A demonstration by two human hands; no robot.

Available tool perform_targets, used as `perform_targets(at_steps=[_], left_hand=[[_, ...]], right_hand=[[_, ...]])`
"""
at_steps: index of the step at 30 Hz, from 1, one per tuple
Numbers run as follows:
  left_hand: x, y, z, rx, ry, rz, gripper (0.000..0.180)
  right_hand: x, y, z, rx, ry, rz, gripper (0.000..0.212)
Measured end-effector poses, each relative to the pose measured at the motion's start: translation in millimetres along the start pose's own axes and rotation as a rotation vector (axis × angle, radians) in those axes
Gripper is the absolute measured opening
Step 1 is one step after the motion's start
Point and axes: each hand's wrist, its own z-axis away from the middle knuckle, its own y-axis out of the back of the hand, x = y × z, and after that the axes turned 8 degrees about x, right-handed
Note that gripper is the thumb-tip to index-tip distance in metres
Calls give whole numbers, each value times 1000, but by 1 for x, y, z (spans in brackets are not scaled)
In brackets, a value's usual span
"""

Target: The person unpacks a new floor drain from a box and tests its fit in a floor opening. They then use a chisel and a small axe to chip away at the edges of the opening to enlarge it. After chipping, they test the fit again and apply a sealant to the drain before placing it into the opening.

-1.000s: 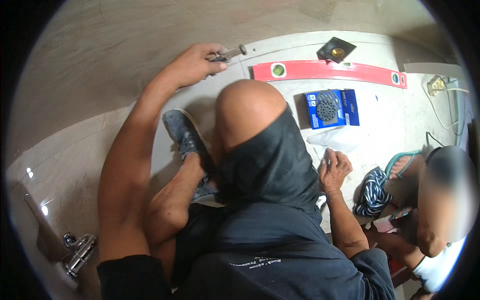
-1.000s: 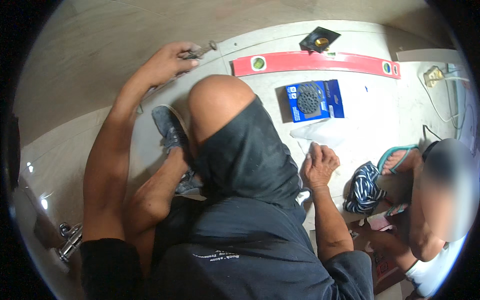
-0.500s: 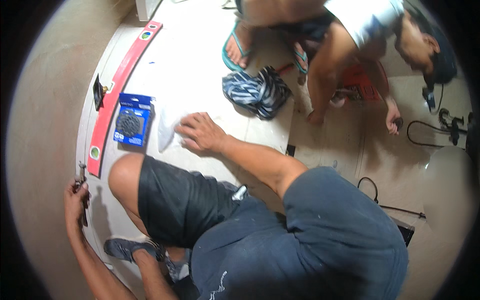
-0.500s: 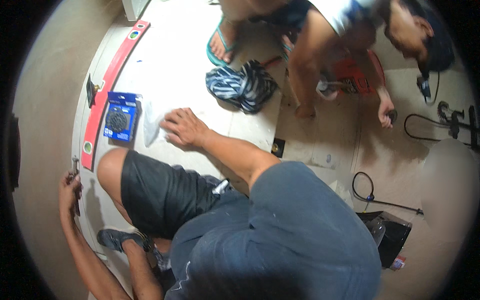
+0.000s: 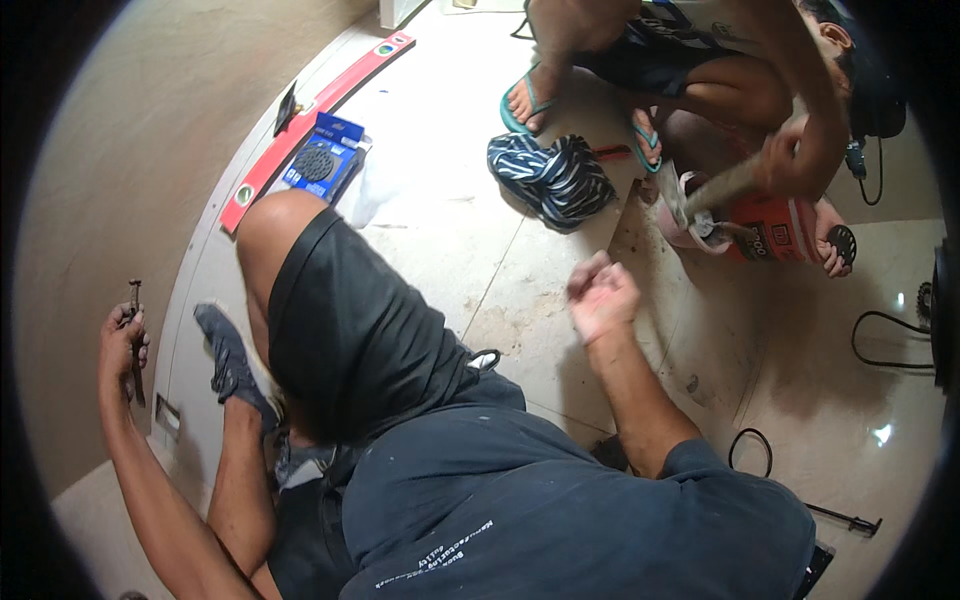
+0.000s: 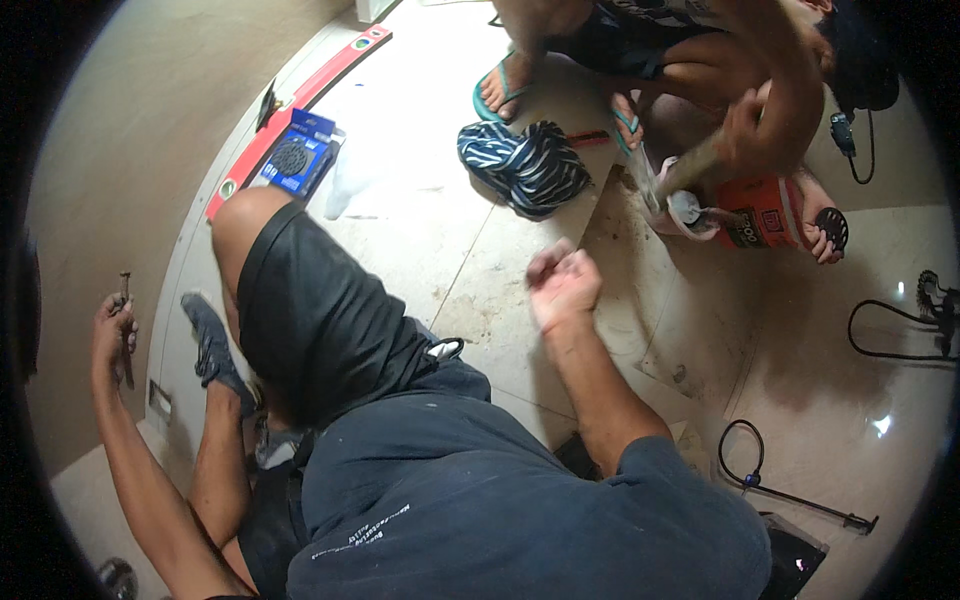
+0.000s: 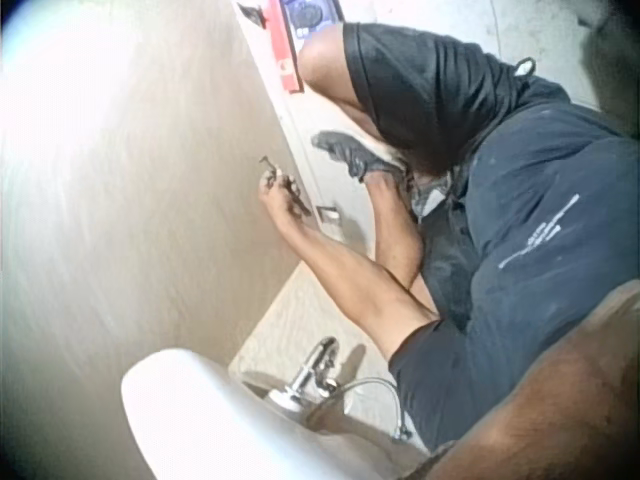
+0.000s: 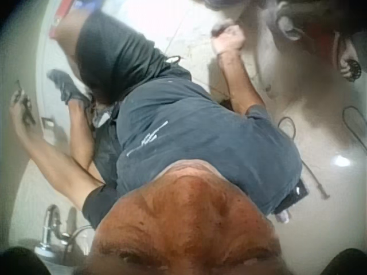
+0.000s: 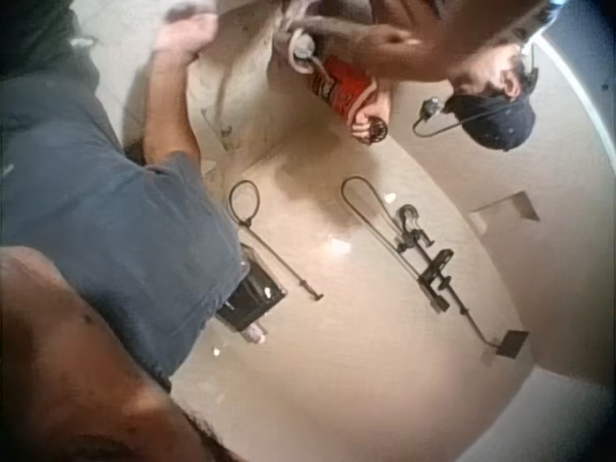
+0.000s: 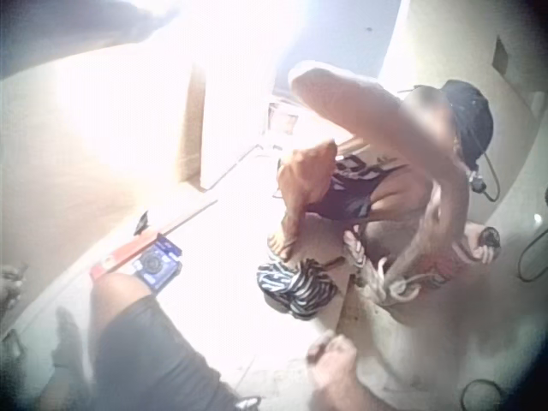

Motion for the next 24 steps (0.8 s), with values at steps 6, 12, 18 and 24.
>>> perform_targets(at_steps=[6,12,18,24], left_hand=[[-68,37,28,142,95,-52,19],[-78,45,68,192,42,-158,17],[-95,63,63,247,47,-224,20],[-173,69,55,311,130,-49,28]], right_hand=[[-20,-138,57,-913,-188,-268,110],[-25,-210,53,-773,-483,-798,67],[-60,-222,-44,-555,-578,-865,44],[-38,-233,-40,-772,-567,-887,14]])
